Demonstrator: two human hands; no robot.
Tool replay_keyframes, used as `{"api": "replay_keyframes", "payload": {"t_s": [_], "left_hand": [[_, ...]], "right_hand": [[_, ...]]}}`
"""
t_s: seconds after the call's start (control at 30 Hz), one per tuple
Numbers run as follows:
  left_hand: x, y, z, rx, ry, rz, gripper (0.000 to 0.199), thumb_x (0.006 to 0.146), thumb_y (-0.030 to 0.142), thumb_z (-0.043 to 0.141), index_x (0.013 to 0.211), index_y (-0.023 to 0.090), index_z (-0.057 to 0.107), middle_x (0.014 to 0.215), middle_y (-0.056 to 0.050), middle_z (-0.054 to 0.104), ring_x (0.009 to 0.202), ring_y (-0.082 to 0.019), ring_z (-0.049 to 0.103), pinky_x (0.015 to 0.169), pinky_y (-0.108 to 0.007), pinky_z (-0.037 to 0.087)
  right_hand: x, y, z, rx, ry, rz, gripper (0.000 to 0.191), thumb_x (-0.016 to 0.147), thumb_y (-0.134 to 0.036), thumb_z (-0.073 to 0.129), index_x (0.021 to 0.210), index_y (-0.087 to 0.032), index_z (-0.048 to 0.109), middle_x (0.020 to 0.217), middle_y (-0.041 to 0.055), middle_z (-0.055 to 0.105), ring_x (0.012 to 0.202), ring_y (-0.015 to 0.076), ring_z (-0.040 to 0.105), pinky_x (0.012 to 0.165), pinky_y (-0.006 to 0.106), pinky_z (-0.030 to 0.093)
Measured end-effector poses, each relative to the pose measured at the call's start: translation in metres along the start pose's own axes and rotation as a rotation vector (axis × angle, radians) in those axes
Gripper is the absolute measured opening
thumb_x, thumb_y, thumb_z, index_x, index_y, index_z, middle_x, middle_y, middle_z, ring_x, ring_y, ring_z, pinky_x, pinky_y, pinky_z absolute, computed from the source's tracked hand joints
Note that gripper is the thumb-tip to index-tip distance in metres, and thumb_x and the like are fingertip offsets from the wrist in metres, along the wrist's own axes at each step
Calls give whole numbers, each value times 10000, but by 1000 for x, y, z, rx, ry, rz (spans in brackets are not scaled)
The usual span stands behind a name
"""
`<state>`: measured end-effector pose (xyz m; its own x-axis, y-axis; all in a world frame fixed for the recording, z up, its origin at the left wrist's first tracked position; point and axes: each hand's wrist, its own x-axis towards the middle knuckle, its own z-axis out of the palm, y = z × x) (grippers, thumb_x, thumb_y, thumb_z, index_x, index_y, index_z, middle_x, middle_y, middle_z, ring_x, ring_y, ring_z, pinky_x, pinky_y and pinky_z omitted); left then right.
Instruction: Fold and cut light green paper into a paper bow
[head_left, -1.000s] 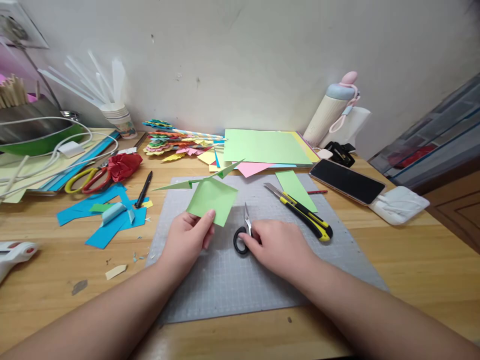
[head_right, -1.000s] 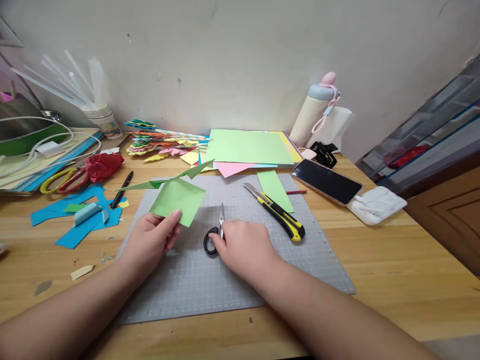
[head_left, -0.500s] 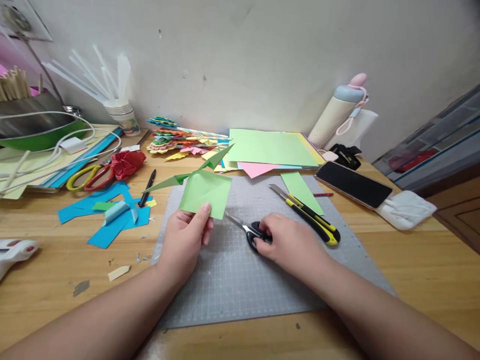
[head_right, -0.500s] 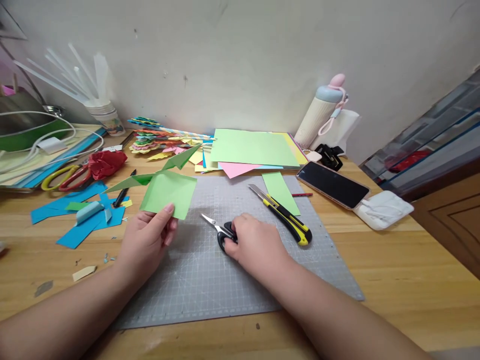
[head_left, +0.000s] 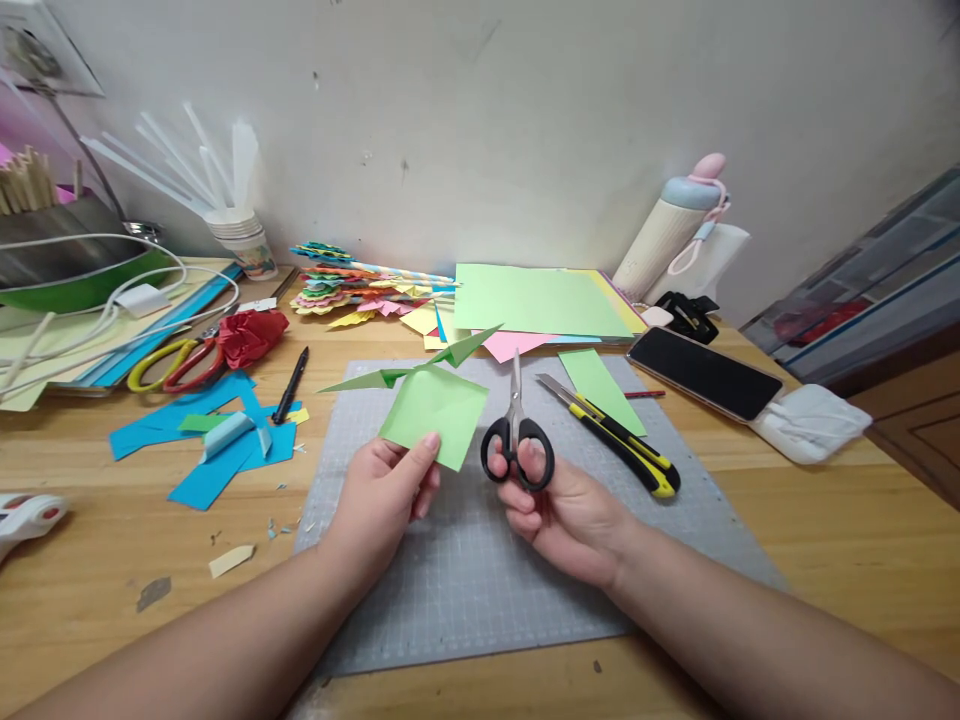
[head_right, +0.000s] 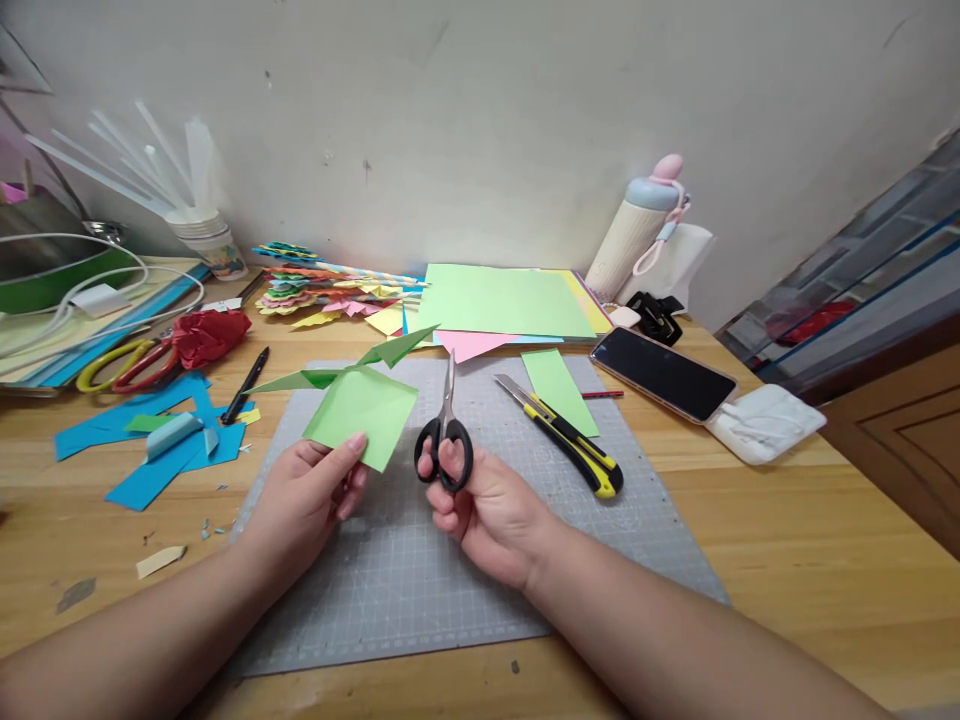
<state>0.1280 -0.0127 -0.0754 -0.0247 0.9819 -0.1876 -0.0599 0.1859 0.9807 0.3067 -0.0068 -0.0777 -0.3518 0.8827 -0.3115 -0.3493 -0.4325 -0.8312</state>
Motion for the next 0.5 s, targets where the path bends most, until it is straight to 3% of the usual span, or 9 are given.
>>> {"api": "replay_keyframes", "payload": {"t_s": [0.13,0.23,0.5], "left_hand": [[-3,2,3,69,-62,-12,405,747,474,649,500,179,522,384,39,440,335,-62,336,363,-208,238],[-5,2,5,115,-100,-19,400,748,470,651,495,189,521,367,35,439,339,-73,344,363,-211,243],[-9,-1,8,168,-191,-50,415,756,481,635,486,187,518,359,33,429,349,-73,355,381,-211,255]], "right_hand": [[-6,6,7,33,27,-15,330,708,-428,764,847,-164,622,839,25,615,531,60,488,395,171,315],[-7,6,9,25,85,-81,319,687,-348,794,842,-185,567,802,-15,609,506,59,512,388,174,304],[-3,11,5,22,187,-113,401,657,-274,797,895,-217,479,615,-92,539,403,39,404,375,165,265]]}}
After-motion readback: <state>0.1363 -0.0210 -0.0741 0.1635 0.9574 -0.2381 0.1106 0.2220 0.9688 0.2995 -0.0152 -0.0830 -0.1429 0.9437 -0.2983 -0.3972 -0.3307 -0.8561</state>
